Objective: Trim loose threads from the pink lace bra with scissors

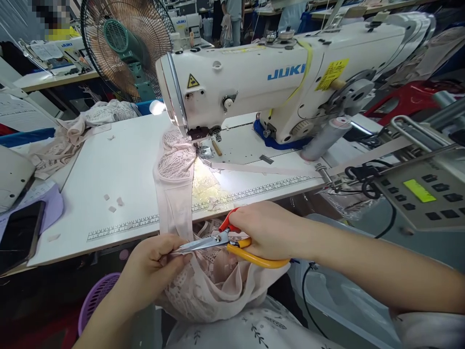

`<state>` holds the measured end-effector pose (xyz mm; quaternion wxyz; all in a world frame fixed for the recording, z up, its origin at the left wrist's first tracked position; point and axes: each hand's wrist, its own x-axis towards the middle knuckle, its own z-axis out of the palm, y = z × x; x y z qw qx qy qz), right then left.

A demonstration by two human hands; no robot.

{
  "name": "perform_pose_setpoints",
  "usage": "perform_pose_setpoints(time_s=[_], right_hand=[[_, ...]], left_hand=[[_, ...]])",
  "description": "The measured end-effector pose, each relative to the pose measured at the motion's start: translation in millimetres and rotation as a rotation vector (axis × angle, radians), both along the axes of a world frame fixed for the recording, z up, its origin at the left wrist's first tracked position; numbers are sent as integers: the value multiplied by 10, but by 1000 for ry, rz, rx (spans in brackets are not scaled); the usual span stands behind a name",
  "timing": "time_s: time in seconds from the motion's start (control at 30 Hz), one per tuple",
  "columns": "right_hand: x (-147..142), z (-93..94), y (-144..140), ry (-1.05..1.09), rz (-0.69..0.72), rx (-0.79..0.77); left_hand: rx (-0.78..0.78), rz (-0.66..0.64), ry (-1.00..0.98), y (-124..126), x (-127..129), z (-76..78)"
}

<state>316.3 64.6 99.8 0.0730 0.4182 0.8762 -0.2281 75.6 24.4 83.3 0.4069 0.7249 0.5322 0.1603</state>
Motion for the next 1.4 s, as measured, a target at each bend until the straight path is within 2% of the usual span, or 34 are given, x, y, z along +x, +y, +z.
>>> perform_pose_setpoints(time_s=[0.37, 0.7, 1.03, 1.4], right_hand=[[26, -64, -14, -19, 59, -5], [50, -129, -63, 6, 51, 23], [8, -57, -68, -43, 18, -29], [39, -104, -61, 41, 53, -19]], left_hand=[[-19, 26, -28, 1, 9, 4], [-45, 30, -66, 13, 71, 71], [-73, 32, -78, 3, 53, 86], [-93, 39, -134, -1, 50, 107]])
